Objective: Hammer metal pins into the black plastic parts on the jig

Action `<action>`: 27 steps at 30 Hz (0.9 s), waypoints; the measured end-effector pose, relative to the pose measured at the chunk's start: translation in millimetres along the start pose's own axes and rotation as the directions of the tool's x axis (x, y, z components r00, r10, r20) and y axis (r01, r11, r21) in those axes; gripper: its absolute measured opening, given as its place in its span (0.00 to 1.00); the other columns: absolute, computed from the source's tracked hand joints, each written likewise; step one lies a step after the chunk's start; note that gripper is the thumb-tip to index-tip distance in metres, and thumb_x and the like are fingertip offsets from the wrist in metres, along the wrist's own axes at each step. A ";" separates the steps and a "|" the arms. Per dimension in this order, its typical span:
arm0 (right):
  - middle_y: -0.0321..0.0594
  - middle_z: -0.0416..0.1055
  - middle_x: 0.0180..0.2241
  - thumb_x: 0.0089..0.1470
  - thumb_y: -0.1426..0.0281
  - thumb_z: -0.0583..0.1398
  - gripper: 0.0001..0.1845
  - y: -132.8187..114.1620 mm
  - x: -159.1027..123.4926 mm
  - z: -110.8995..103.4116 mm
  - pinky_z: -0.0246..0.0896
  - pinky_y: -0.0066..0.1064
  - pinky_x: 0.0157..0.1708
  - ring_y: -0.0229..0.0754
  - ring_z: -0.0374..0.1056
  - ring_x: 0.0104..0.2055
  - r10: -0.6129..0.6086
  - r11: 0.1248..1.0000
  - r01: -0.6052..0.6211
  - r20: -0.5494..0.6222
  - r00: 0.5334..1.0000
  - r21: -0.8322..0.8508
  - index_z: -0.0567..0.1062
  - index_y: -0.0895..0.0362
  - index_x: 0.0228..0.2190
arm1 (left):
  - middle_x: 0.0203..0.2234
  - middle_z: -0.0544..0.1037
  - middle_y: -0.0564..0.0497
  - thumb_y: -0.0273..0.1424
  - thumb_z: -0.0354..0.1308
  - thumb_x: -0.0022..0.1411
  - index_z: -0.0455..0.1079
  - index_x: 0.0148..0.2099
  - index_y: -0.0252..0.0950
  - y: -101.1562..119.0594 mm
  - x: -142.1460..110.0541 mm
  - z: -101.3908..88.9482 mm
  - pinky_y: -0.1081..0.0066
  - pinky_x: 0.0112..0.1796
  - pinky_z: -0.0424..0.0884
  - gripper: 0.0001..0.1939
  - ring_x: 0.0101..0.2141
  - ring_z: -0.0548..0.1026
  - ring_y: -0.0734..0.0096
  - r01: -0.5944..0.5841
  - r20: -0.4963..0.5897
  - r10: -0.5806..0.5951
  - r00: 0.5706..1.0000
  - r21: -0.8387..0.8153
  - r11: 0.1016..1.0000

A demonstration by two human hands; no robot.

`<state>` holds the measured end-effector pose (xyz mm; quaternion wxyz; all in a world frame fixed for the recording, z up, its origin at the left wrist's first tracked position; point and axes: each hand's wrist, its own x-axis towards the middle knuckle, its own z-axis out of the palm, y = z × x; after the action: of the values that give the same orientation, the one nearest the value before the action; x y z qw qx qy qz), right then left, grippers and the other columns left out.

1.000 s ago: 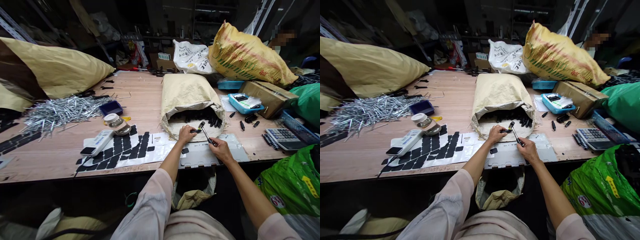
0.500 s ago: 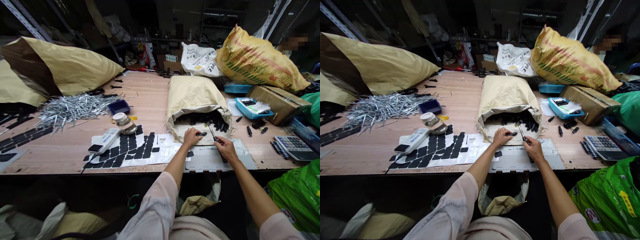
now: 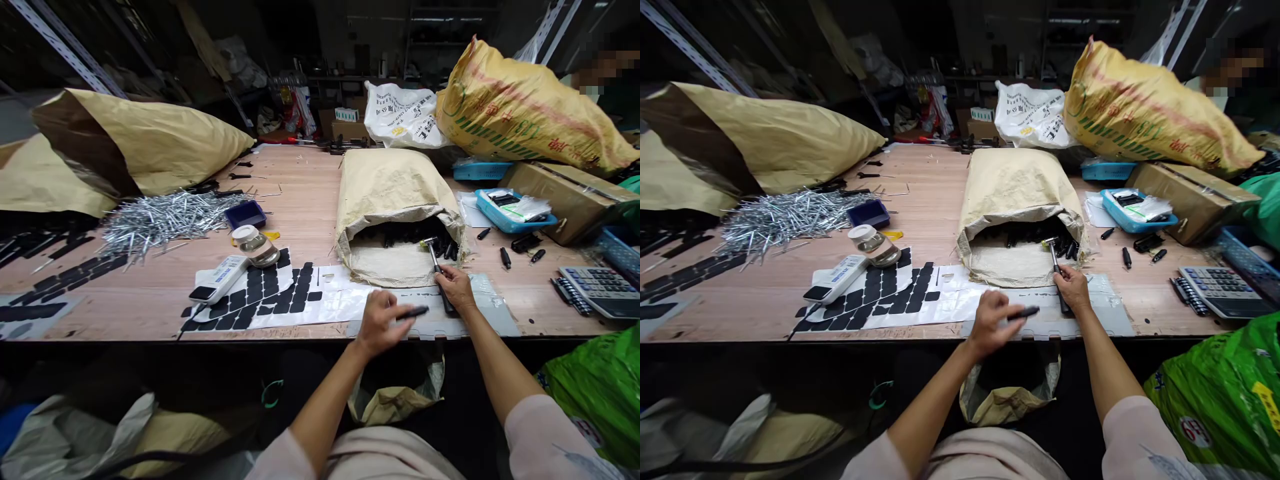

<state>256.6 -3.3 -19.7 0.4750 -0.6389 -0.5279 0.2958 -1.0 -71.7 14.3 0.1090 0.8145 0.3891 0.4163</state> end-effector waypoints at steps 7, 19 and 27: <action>0.37 0.73 0.25 0.47 0.58 0.62 0.27 -6.5 -5.4 0.3 0.63 0.29 0.22 0.38 0.64 0.22 0.009 0.999 -0.009 -0.009 1.000 0.032 0.81 0.62 0.44 | 0.33 0.73 0.49 0.39 0.65 0.59 0.75 0.53 0.44 33.6 -93.8 -25.9 0.62 0.39 0.67 0.19 0.35 0.70 0.65 -0.103 0.179 0.087 0.980 0.081 0.991; 0.38 0.74 0.25 0.47 0.58 0.62 0.27 -4.6 -2.5 3.8 0.64 0.30 0.26 0.40 0.66 0.24 -0.002 1.000 0.002 -0.009 1.000 0.005 0.81 0.63 0.44 | 0.34 0.81 0.43 0.34 0.52 0.67 0.79 0.37 0.34 -87.5 157.0 41.0 0.68 0.41 0.68 0.15 0.40 0.77 0.62 0.742 -0.084 -0.739 0.668 0.138 0.656; 0.38 0.73 0.24 0.48 0.59 0.62 0.25 -7.5 -3.0 4.3 0.62 0.29 0.21 0.39 0.64 0.21 0.010 1.000 -0.010 0.003 1.000 0.027 0.82 0.62 0.43 | 0.44 0.80 0.40 0.40 0.61 0.61 0.78 0.40 0.38 -109.4 160.1 46.1 0.61 0.41 0.69 0.12 0.45 0.77 0.51 0.791 -0.006 -0.836 0.549 0.326 0.517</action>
<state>249.1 -5.0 -14.8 0.4812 -0.6349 -0.5212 0.3061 30.9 124.8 25.4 0.1997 0.5718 0.7724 0.1912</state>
